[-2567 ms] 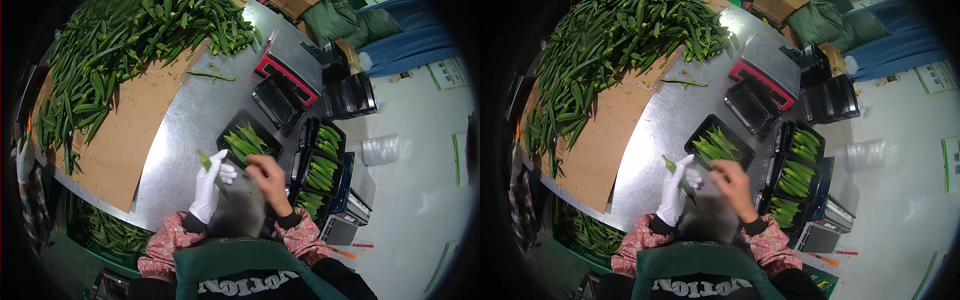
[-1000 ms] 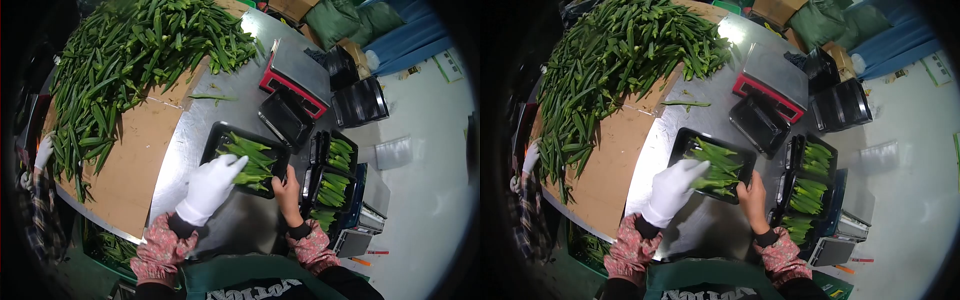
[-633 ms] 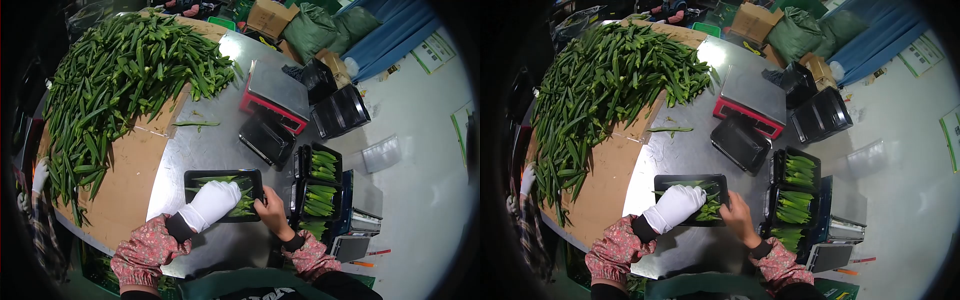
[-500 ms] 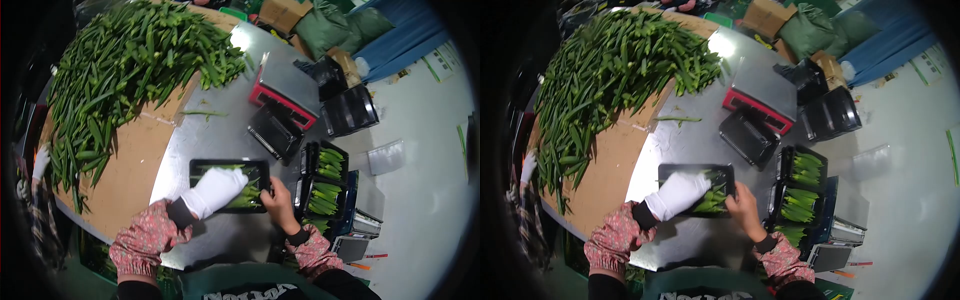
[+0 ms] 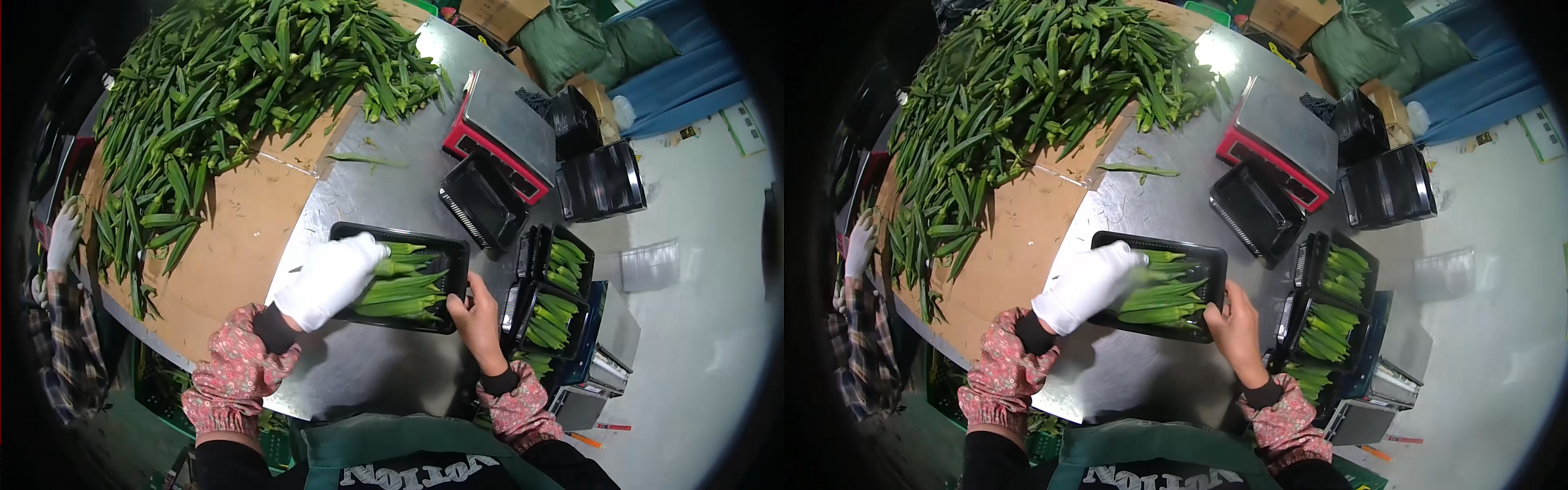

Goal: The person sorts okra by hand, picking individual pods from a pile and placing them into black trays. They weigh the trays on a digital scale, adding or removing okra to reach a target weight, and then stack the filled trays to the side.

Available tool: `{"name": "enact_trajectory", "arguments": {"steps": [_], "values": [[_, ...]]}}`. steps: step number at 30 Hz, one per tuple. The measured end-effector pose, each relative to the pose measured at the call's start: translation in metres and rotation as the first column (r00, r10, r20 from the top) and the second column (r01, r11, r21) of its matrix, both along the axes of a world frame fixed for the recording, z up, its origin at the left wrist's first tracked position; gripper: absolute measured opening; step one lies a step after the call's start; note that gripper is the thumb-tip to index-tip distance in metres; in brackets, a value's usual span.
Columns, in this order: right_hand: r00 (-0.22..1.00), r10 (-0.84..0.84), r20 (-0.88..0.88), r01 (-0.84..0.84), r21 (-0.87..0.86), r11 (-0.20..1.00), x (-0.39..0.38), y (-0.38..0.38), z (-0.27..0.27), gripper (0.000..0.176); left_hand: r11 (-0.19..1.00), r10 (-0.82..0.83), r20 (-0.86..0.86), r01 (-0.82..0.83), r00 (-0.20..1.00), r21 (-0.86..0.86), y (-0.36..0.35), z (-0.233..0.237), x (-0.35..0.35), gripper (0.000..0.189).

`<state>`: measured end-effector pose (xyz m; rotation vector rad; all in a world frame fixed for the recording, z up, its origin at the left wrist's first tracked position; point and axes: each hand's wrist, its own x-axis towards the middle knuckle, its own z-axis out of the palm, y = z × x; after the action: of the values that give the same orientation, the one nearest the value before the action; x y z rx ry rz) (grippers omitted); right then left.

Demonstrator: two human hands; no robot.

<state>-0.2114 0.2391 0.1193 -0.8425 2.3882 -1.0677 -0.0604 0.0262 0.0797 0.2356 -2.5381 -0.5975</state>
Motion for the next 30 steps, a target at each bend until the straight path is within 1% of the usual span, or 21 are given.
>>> {"name": "enact_trajectory", "arguments": {"steps": [1,4,6,9,11,12,13,14,15,16,17,18,20,21,24,25,26,27,28,29,30], "values": [[1.0,-0.014,0.027,0.014,0.001,1.0,0.0,0.0,-0.001,0.039,0.987,0.052,0.131,-0.031,0.99,-0.157,0.009,0.001,0.001,0.011],[0.998,-0.024,0.052,0.023,0.015,1.0,0.002,0.001,-0.001,0.038,0.921,0.153,0.311,-0.021,0.938,-0.389,0.021,0.008,0.0,0.004],[1.0,-0.003,0.014,0.002,0.016,1.0,0.0,0.005,-0.004,0.038,0.927,0.118,0.302,0.004,0.946,-0.375,0.02,0.003,-0.004,0.004],[0.991,-0.028,0.128,0.034,-0.039,0.999,-0.008,0.009,-0.007,0.038,0.933,0.082,0.272,0.022,0.959,-0.358,0.018,-0.002,-0.007,0.006],[0.964,-0.033,0.264,0.07,-0.132,0.989,-0.014,0.009,-0.006,0.037,0.985,-0.001,0.235,0.041,0.972,-0.167,0.007,0.002,-0.005,0.014],[0.971,-0.021,0.237,0.055,-0.138,0.989,-0.019,0.008,-0.003,0.037,0.996,-0.041,0.213,0.057,0.976,-0.069,0.002,0.014,-0.003,0.018],[0.977,-0.009,0.211,0.04,-0.145,0.989,-0.028,0.005,0.001,0.036,0.991,-0.065,0.209,0.038,0.976,0.127,-0.004,0.039,0.002,0.031],[0.983,0.003,0.185,0.026,-0.15,0.988,-0.038,0.003,0.006,0.036,0.966,-0.045,0.176,-0.002,0.983,0.26,-0.008,0.054,0.007,0.033],[0.974,-0.007,0.227,0.047,-0.168,0.985,-0.051,0.002,0.007,0.037,0.922,-0.02,0.016,0.012,1.0,0.387,-0.012,0.067,0.015,0.031],[0.975,0.001,0.223,0.064,-0.283,0.957,-0.061,-0.005,0.009,0.032,0.863,0.026,-0.141,0.049,0.99,0.502,-0.018,0.077,0.027,0.029],[0.983,0.0,0.183,0.06,-0.32,0.946,-0.084,-0.007,0.004,0.027,0.695,0.126,-0.168,0.034,0.978,0.718,-0.023,0.075,0.048,0.032],[0.989,-0.003,0.145,0.055,-0.354,0.934,-0.108,-0.006,0.001,0.023,0.471,0.228,-0.164,0.038,0.96,0.881,-0.024,0.07,0.076,0.035],[0.898,-0.101,0.429,0.232,-0.266,0.936,-0.139,-0.017,0.028,0.015,-0.016,0.559,-0.232,0.29,0.796,0.957,-0.005,0.076,0.131,0.052],[0.84,-0.092,0.535,0.309,-0.333,0.891,-0.144,-0.033,0.046,0.016,-0.025,0.59,-0.339,0.437,0.733,0.899,0.001,0.053,0.167,0.053],[0.856,-0.117,0.504,0.371,-0.441,0.817,-0.214,-0.055,0.034,0.017,0.026,0.703,-0.265,0.349,0.66,0.937,0.044,0.021,0.264,0.036],[0.85,-0.153,0.504,0.417,-0.466,0.781,-0.237,-0.065,0.028,0.018,0.006,0.845,-0.043,0.072,0.532,0.997,0.061,-0.023,0.317,0.022],[0.842,-0.189,0.505,0.459,-0.488,0.742,-0.258,-0.077,0.022,0.019,-0.089,0.773,0.211,-0.227,0.598,0.97,0.089,0.06,0.288,0.046],[0.82,-0.234,0.522,0.514,-0.492,0.703,-0.276,-0.09,0.016,0.016,-0.207,0.604,0.447,-0.412,0.66,0.888,0.097,0.056,0.326,0.046],[0.795,-0.276,0.54,0.565,-0.494,0.66,-0.293,-0.101,0.008,0.013,-0.288,0.618,0.508,-0.429,0.6,0.856,0.114,0.048,0.349,0.046],[0.813,-0.182,0.553,0.504,-0.511,0.696,-0.315,-0.103,-0.005,0.027,-0.367,0.625,0.567,-0.439,0.537,0.82,0.132,0.04,0.37,0.046],[0.8,-0.201,0.566,0.521,-0.486,0.702,-0.312,-0.107,-0.002,0.033,-0.444,0.623,0.624,-0.444,0.471,0.778,0.151,0.032,0.387,0.047]]}}
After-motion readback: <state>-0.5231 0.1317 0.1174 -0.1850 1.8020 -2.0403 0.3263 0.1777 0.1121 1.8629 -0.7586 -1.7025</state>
